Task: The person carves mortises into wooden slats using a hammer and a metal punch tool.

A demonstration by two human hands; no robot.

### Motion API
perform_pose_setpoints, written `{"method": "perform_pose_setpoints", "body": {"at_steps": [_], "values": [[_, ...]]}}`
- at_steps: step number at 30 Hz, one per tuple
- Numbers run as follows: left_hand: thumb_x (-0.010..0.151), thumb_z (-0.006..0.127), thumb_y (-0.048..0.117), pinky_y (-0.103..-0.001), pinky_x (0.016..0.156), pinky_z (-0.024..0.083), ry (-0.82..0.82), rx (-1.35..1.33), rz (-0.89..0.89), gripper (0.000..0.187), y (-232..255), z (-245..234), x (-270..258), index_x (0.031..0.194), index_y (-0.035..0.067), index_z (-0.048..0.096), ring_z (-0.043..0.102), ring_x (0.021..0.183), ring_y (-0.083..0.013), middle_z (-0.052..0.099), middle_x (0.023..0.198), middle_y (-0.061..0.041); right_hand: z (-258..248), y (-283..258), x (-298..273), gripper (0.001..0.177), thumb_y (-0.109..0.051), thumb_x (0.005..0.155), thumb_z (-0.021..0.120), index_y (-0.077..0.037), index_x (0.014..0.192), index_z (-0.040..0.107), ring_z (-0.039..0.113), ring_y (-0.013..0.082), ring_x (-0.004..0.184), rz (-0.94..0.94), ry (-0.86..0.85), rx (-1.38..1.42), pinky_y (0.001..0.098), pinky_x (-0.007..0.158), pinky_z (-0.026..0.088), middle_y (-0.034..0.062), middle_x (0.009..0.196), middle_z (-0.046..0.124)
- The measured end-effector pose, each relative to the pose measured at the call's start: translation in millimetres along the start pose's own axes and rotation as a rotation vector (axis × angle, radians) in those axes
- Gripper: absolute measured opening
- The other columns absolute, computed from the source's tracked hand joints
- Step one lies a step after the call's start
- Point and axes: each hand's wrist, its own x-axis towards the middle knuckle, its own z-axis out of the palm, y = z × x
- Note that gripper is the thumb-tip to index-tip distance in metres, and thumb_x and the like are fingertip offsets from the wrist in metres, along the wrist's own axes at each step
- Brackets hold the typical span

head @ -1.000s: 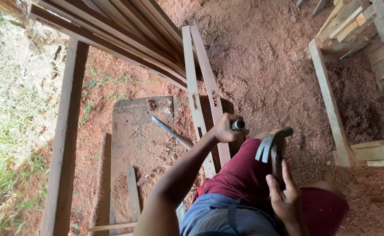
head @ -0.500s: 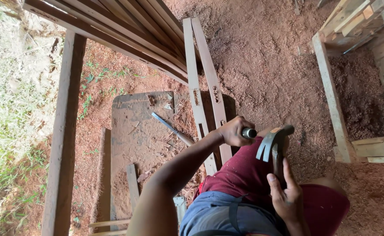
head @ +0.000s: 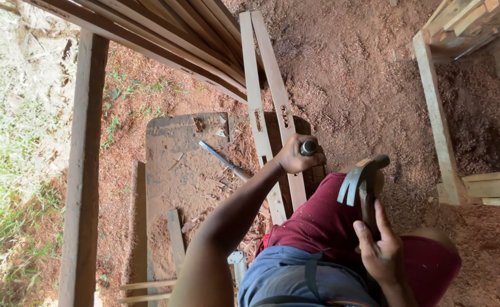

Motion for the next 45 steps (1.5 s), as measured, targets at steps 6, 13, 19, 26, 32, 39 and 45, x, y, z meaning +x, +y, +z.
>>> {"method": "perform_pose_setpoints", "body": {"at_steps": [6,13,19,26,32,39,45], "values": [[0.077,0.075,0.008,-0.029,0.057,0.053,0.008,-0.006,-0.026,0.012,-8.2,-4.2,10.1,0.074,0.006,0.063,0.066,0.062,-0.0133,0.068,0.071,-0.003,-6.0,-45.5,23.7,0.061,-0.012,0.098,0.065,0.006,0.153,0.044,0.066,0.0099,0.081,-0.351,-0.04,-0.134,0.0242,0.071,0.056,0.0097,0.108,0.072],[0.078,0.075,0.015,-0.031,0.047,0.051,0.09,-0.151,-0.193,0.015,-5.7,-22.6,48.9,0.075,0.007,0.063,0.061,0.05,-0.0153,0.063,0.063,-0.003,-7.2,-74.4,39.2,0.065,-0.012,0.098,0.065,0.002,0.158,0.043,0.056,0.0075,0.067,-0.261,-0.057,-0.122,0.0232,0.059,0.049,0.0045,0.085,0.066],[0.079,0.077,0.015,-0.03,0.046,0.049,0.108,-0.183,-0.099,0.021,-3.6,-21.9,48.3,0.073,0.006,0.059,0.06,0.049,-0.0142,0.062,0.061,-0.004,-1.0,-73.0,36.2,0.065,-0.01,0.097,0.064,0.004,0.157,0.042,0.056,0.0069,0.071,-0.225,-0.075,-0.091,0.0229,0.064,0.05,0.0043,0.093,0.066],[0.078,0.077,0.02,-0.03,0.048,0.052,0.068,-0.103,-0.133,0.021,-5.1,-19.4,29.5,0.073,0.007,0.062,0.062,0.051,-0.0137,0.064,0.064,-0.003,-1.4,-56.9,35.0,0.064,-0.012,0.098,0.065,0.003,0.156,0.044,0.062,0.0094,0.077,-0.249,-0.084,-0.097,0.0245,0.069,0.054,0.0119,0.106,0.072],[0.078,0.078,0.024,-0.03,0.051,0.053,0.064,-0.014,-0.146,0.022,1.4,-16.4,33.4,0.074,0.009,0.062,0.062,0.053,-0.0141,0.065,0.065,-0.002,-2.6,-90.0,46.9,0.06,-0.011,0.099,0.063,0.004,0.154,0.043,0.069,0.0113,0.086,-0.418,-0.097,-0.162,0.0248,0.073,0.058,0.0173,0.125,0.07],[0.076,0.076,0.024,-0.03,0.051,0.053,0.058,-0.003,-0.178,0.02,6.5,-18.4,32.7,0.074,0.011,0.06,0.061,0.053,-0.0132,0.063,0.065,0.0,-2.6,-94.9,50.5,0.062,-0.012,0.097,0.065,0.002,0.154,0.045,0.07,0.016,0.088,-0.345,-0.082,-0.181,0.0286,0.077,0.058,0.0172,0.122,0.073],[0.079,0.077,0.018,-0.03,0.056,0.05,0.043,0.114,-0.058,0.02,-6.7,-9.8,24.7,0.075,0.005,0.063,0.061,0.06,-0.0126,0.065,0.069,-0.005,3.3,-112.1,60.0,0.059,-0.012,0.101,0.063,0.006,0.153,0.044,0.067,0.0314,0.123,-0.498,-0.086,-0.246,0.0379,0.1,0.055,0.027,0.139,0.063]]}}
